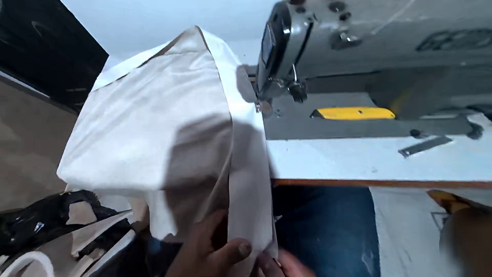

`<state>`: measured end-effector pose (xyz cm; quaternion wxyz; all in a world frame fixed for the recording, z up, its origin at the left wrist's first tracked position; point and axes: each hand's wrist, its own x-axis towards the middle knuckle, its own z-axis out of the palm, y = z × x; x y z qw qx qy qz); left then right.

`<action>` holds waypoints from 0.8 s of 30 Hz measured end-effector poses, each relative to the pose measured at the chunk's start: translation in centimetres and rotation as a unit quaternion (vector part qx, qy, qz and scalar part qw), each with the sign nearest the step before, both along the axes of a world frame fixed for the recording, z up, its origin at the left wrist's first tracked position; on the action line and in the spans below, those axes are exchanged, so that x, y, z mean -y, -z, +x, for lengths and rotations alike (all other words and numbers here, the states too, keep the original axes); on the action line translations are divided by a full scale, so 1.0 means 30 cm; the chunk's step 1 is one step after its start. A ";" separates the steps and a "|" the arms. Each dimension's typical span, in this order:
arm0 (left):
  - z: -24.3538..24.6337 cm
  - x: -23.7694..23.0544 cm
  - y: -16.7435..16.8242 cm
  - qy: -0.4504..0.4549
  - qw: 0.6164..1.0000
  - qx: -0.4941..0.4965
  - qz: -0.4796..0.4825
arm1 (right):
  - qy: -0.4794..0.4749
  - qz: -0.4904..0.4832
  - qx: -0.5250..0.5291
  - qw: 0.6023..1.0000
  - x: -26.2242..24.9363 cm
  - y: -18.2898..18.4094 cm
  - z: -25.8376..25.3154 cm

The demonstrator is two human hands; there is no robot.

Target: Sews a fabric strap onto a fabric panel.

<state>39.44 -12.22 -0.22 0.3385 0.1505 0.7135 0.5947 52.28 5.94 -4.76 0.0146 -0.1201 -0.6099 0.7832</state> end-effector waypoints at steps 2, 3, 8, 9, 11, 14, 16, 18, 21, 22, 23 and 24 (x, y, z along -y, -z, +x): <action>0.067 -0.027 0.018 -0.052 0.997 0.031 0.043 | 0.004 0.044 0.007 0.999 -0.006 -0.011 -0.001; 0.085 -0.031 0.024 -0.075 0.995 0.029 0.055 | 0.014 0.068 0.009 0.998 -0.016 -0.013 -0.002; 0.066 0.036 0.009 -0.080 0.983 0.037 0.163 | 0.120 0.047 -0.061 0.990 -0.097 0.074 -0.066; 0.054 0.047 0.004 -0.065 0.978 0.052 0.189 | 0.130 0.004 -0.061 0.990 -0.106 0.083 -0.087; 0.056 0.052 -0.004 -0.063 0.975 0.080 0.197 | 0.111 -0.031 -0.021 0.993 -0.108 0.064 -0.115; 0.098 0.035 -0.025 -0.062 0.978 0.115 0.164 | 0.064 -0.028 0.035 0.997 -0.069 0.020 -0.127; 0.130 0.020 -0.005 -0.066 0.980 0.111 0.151 | 0.077 -0.002 0.040 0.996 -0.056 0.027 -0.125; 0.154 0.008 0.024 -0.075 0.984 0.085 0.135 | 0.105 0.032 0.035 0.993 -0.061 0.046 -0.127; 0.169 -0.004 0.049 -0.132 0.974 0.094 0.159 | 0.149 0.010 0.021 0.989 -0.068 0.080 -0.148; 0.166 -0.013 0.052 -0.147 0.969 0.103 0.169 | 0.154 -0.010 0.015 0.988 -0.072 0.093 -0.159; 0.158 -0.021 0.056 -0.145 0.968 0.105 0.175 | 0.154 -0.027 0.016 0.988 -0.074 0.100 -0.169; 0.147 -0.032 0.057 -0.136 0.971 0.104 0.164 | 0.150 -0.036 0.021 0.988 -0.075 0.097 -0.177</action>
